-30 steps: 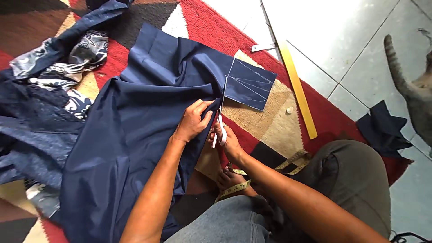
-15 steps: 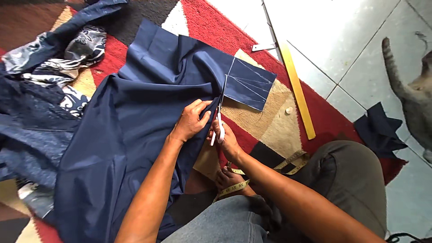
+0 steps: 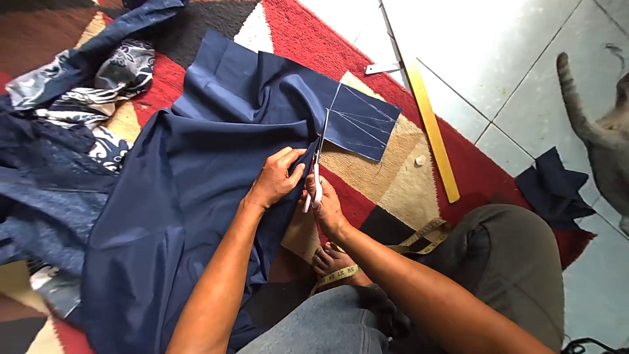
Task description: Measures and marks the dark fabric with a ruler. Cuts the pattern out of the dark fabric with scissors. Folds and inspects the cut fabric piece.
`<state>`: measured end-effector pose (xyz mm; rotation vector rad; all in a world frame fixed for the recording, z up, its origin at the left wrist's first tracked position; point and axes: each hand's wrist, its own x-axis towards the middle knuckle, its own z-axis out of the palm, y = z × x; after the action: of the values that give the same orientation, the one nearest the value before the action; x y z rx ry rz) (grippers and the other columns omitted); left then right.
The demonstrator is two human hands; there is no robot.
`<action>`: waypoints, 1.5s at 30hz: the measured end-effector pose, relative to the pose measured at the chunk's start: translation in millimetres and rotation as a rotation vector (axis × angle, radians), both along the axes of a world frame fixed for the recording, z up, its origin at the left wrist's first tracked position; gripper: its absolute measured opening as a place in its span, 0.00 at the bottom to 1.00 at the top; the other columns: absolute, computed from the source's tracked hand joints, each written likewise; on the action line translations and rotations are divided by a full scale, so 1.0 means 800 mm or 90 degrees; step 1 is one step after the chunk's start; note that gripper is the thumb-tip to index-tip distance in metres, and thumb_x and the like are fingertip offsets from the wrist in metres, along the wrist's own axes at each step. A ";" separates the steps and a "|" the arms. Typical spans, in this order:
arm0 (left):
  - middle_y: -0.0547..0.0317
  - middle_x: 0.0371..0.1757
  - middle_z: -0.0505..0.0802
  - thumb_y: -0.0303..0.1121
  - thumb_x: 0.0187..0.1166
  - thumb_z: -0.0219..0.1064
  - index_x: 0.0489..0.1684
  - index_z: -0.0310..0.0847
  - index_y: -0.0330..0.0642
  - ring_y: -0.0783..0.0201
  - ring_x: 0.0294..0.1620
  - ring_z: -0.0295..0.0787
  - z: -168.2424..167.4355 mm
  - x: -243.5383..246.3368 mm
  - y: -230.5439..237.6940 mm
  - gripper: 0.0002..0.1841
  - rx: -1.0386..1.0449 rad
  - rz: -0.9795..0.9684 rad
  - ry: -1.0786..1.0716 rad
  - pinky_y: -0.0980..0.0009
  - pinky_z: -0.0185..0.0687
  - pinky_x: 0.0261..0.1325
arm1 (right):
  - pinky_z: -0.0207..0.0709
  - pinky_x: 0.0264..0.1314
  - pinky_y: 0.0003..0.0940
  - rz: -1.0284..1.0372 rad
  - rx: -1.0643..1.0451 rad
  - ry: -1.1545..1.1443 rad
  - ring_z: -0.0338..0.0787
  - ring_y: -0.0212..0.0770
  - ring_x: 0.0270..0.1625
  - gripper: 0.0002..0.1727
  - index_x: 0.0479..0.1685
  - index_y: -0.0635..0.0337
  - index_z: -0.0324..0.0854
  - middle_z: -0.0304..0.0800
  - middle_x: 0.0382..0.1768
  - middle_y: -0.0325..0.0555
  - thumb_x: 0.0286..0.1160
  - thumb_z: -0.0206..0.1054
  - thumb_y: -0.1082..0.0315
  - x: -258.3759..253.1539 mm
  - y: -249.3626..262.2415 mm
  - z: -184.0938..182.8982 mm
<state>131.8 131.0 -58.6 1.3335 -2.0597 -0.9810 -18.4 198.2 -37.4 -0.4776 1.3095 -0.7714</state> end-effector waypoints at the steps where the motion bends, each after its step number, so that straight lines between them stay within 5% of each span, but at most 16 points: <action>1: 0.49 0.43 0.91 0.29 0.80 0.61 0.59 0.89 0.35 0.59 0.46 0.89 0.001 0.000 0.000 0.16 0.002 0.001 0.002 0.64 0.84 0.55 | 0.85 0.39 0.29 -0.007 -0.002 -0.001 0.86 0.32 0.28 0.16 0.48 0.61 0.75 0.83 0.26 0.41 0.89 0.60 0.55 0.001 0.000 0.001; 20: 0.50 0.40 0.91 0.29 0.79 0.61 0.55 0.90 0.34 0.60 0.42 0.89 -0.002 0.005 -0.002 0.15 -0.002 -0.011 0.014 0.66 0.84 0.51 | 0.84 0.36 0.29 -0.031 0.005 0.046 0.86 0.33 0.27 0.15 0.45 0.61 0.75 0.83 0.25 0.42 0.87 0.63 0.55 0.009 -0.006 0.002; 30: 0.52 0.40 0.92 0.30 0.79 0.62 0.53 0.91 0.35 0.62 0.43 0.89 -0.002 0.007 0.001 0.14 0.007 -0.009 0.021 0.67 0.85 0.52 | 0.84 0.38 0.33 -0.009 -0.008 0.020 0.85 0.32 0.30 0.27 0.52 0.56 0.76 0.84 0.29 0.39 0.86 0.57 0.37 -0.001 -0.032 -0.005; 39: 0.52 0.39 0.91 0.29 0.79 0.62 0.52 0.90 0.34 0.62 0.41 0.89 -0.002 0.007 0.002 0.13 0.007 -0.005 0.024 0.67 0.84 0.50 | 0.82 0.33 0.30 -0.025 -0.013 0.027 0.83 0.32 0.26 0.21 0.51 0.54 0.75 0.81 0.26 0.38 0.86 0.62 0.44 0.003 -0.031 -0.008; 45: 0.53 0.39 0.91 0.29 0.78 0.62 0.52 0.91 0.36 0.63 0.42 0.89 -0.002 0.006 0.001 0.13 0.008 -0.002 0.023 0.68 0.84 0.50 | 0.85 0.40 0.31 -0.003 -0.031 0.016 0.86 0.30 0.31 0.29 0.53 0.54 0.77 0.84 0.29 0.37 0.85 0.55 0.35 -0.003 -0.034 -0.008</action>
<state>137.0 132.0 -59.8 1.3098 -2.0333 -1.0132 -20.8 171.2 -44.2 -0.5249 1.3183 -0.8038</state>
